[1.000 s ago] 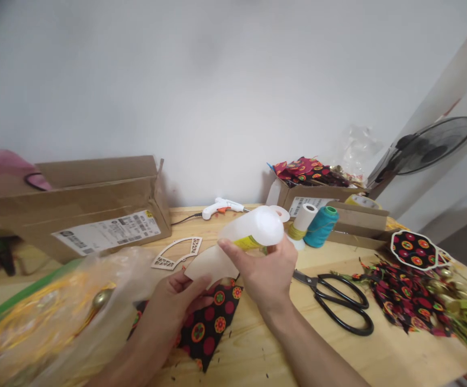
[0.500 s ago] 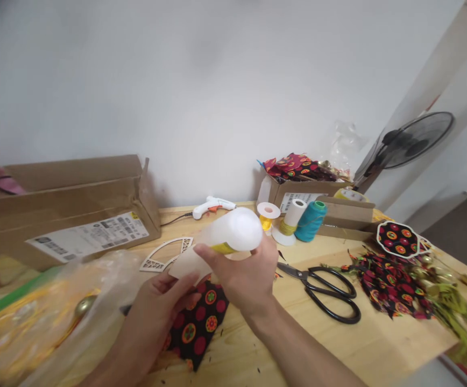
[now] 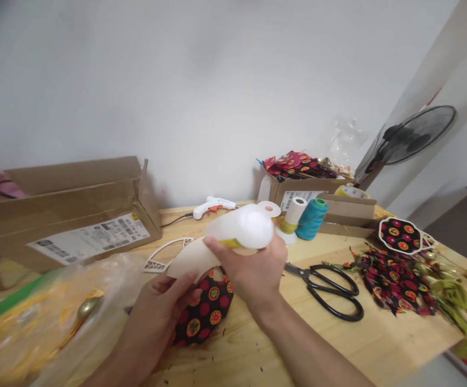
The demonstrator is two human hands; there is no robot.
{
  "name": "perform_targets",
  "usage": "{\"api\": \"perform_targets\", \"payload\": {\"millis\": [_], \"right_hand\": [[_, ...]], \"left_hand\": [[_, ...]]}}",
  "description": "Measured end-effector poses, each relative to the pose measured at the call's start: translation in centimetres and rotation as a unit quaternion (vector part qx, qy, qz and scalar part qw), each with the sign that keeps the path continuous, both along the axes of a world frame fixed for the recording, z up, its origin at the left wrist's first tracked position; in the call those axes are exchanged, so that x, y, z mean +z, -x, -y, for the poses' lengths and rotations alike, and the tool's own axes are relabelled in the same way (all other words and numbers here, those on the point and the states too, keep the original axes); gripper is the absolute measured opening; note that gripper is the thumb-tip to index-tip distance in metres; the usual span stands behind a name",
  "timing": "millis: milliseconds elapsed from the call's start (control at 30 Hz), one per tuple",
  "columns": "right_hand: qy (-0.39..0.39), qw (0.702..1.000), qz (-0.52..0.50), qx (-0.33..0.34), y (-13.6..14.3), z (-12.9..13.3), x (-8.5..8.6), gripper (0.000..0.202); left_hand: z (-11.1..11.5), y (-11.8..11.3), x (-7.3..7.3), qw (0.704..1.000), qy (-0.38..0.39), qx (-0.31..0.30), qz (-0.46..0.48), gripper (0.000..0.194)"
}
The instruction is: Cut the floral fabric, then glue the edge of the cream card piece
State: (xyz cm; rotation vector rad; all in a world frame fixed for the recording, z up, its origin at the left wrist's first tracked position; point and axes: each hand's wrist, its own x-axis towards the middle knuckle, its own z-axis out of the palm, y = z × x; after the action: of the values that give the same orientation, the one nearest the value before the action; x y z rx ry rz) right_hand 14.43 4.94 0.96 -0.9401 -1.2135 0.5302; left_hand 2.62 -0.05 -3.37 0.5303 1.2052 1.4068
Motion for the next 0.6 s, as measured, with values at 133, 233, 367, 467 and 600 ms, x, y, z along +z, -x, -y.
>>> {"api": "perform_targets", "payload": {"millis": [133,233,367,467,600], "right_hand": [[0.01,0.999,-0.027,0.021,-0.25,-0.05,0.21,0.026],[-0.007,1.0,0.02,0.02,-0.09,0.14,0.14,0.026],[0.0,1.0,0.007,-0.006,-0.24,-0.29,0.02,0.031],[0.006,0.999,-0.033,0.022,-0.32,-0.53,0.15,0.028],[0.004,1.0,-0.018,0.015,-0.29,-0.53,0.44,0.027]], "left_hand": [[0.03,-0.07,-0.12,1.0,-0.001,-0.002,0.009,0.017],[-0.08,-0.04,-0.44,1.0,-0.01,-0.002,0.012,0.016],[-0.12,0.07,-0.66,1.0,-0.018,0.001,0.018,0.015],[-0.04,0.05,-0.52,0.999,-0.02,-0.007,0.029,0.016],[-0.03,-0.02,-0.16,0.999,-0.019,-0.007,0.038,0.018]]}}
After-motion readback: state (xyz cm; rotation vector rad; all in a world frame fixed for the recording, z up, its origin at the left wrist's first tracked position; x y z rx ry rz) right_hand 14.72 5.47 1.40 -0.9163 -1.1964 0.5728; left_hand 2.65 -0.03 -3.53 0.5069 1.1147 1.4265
